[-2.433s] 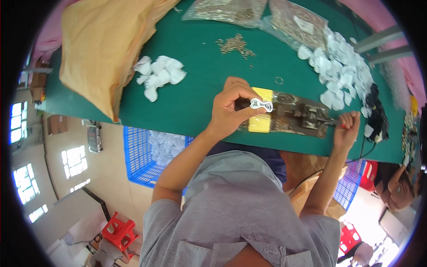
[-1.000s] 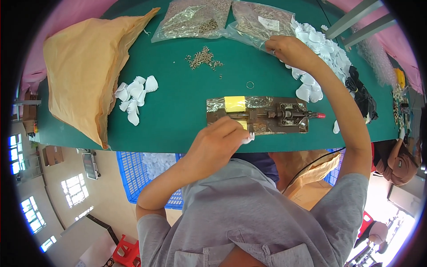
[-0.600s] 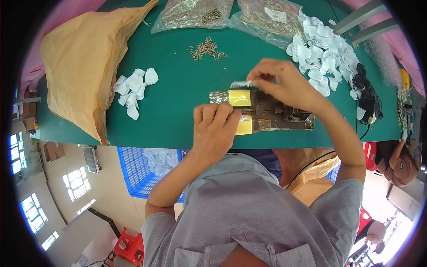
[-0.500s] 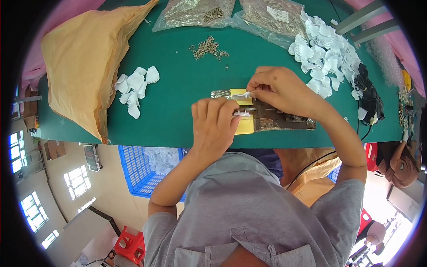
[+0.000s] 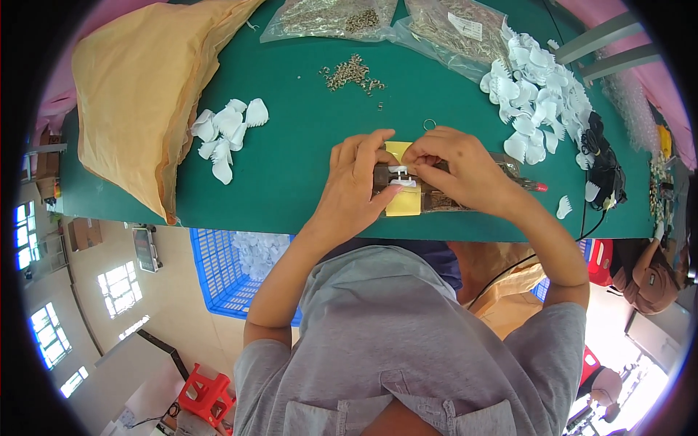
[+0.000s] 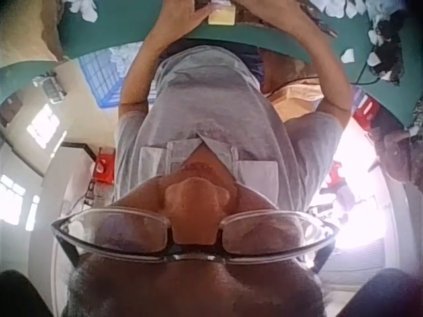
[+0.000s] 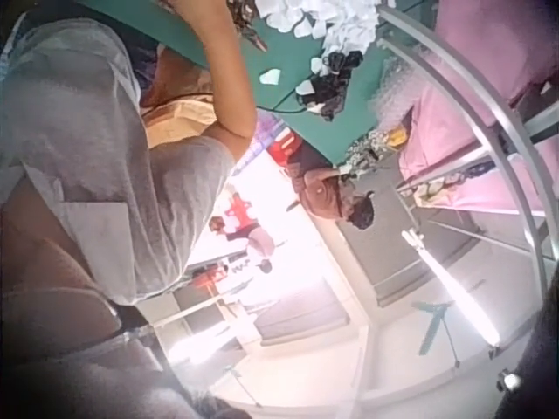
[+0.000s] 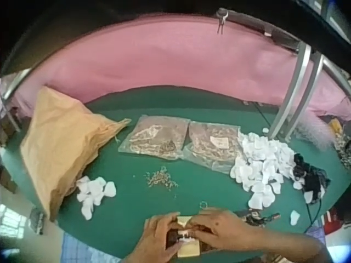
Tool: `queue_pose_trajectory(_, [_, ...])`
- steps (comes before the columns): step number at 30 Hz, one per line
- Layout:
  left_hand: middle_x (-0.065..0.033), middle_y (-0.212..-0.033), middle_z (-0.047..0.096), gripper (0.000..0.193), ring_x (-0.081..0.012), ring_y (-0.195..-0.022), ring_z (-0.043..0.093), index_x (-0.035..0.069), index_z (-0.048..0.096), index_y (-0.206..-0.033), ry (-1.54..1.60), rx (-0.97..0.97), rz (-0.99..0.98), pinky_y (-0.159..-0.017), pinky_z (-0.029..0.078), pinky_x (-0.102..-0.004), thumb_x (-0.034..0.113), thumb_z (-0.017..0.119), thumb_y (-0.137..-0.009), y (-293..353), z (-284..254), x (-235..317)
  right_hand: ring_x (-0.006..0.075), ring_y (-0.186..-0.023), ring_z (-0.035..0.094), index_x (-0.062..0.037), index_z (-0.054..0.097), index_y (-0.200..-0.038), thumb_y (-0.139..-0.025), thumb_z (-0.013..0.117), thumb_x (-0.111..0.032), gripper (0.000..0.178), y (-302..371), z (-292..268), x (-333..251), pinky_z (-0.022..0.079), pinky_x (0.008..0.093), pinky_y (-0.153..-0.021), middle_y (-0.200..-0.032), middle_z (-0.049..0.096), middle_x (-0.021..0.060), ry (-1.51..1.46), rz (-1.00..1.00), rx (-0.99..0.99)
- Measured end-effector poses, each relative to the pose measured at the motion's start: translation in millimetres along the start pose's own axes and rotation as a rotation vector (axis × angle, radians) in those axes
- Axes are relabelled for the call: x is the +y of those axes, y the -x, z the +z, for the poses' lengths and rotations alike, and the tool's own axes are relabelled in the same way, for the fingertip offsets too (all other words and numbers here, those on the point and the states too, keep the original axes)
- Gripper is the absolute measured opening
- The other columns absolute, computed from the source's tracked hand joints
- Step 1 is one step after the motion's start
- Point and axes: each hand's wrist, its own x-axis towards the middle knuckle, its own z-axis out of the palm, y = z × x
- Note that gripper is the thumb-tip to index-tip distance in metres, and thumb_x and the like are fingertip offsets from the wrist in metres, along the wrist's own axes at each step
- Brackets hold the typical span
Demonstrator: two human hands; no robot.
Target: The person picks up a white plastic piece and a metal pin, places them into a metal jig, and presses a lever. They then remove the assembled component and place it into a blue crate, repeating the process.
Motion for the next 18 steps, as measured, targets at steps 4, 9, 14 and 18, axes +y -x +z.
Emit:
queue_pose_trajectory(4, [-0.0076, -0.123, 0.067, 0.065, -0.0318, -0.127, 0.052, 0.007, 0.053, -0.141, -0.002, -0.004, 0.034, -0.107, 0.041, -0.0451, 0.007, 0.083, -0.084, -1.1, -2.2, -2.5, 0.0272, -0.090, 0.064, -0.0066, 0.069, -0.090, -0.080, 0.081, -0.009, 0.015, 16.1, 13.3, -3.9, 0.049, 0.0402, -0.079, -0.093, 0.067, 0.0064, 0.103, -0.193, 0.271])
queue_pose_trajectory(9, [-0.0110, -0.121, 0.063, 0.035, -0.0310, -0.123, 0.054, 0.006, 0.070, -0.113, -0.019, -0.018, 0.102, -0.100, 0.047, -0.0418, 0.009, 0.086, -0.081, -3.3, -1.4, -5.3, 0.0245, -0.090, 0.062, -0.0082, 0.069, -0.088, -0.074, 0.083, -0.008, 0.020, 16.2, 24.4, 0.9, 0.046, 0.0378, -0.076, -0.093, 0.065, 0.0037, 0.284, -0.359, 0.390])
queue_pose_trajectory(14, [-0.0092, -0.117, 0.065, 0.038, -0.0300, -0.121, 0.054, 0.007, 0.070, -0.112, 0.019, 0.016, 0.094, -0.099, 0.045, -0.0421, 0.013, 0.088, -0.079, -2.3, 4.8, -11.1, 0.0257, -0.087, 0.063, -0.0079, 0.070, -0.087, -0.072, 0.083, -0.005, 0.020, 16.7, 30.6, 0.0, 0.049, 0.0383, -0.073, -0.091, 0.066, 0.0038, 0.272, -0.354, 0.446])
queue_pose_trajectory(18, [-0.0067, -0.113, 0.066, 0.039, -0.0293, -0.120, 0.054, 0.009, 0.069, -0.112, 0.061, 0.061, 0.129, -0.101, 0.041, -0.0438, 0.019, 0.088, -0.079, 0.5, 9.3, -21.5, 0.0261, -0.087, 0.064, -0.0083, 0.071, -0.085, -0.070, 0.083, -0.004, 0.019, 17.6, 34.0, -2.0, 0.053, 0.0395, -0.072, -0.091, 0.067, 0.0039, 0.227, -0.269, 0.465])
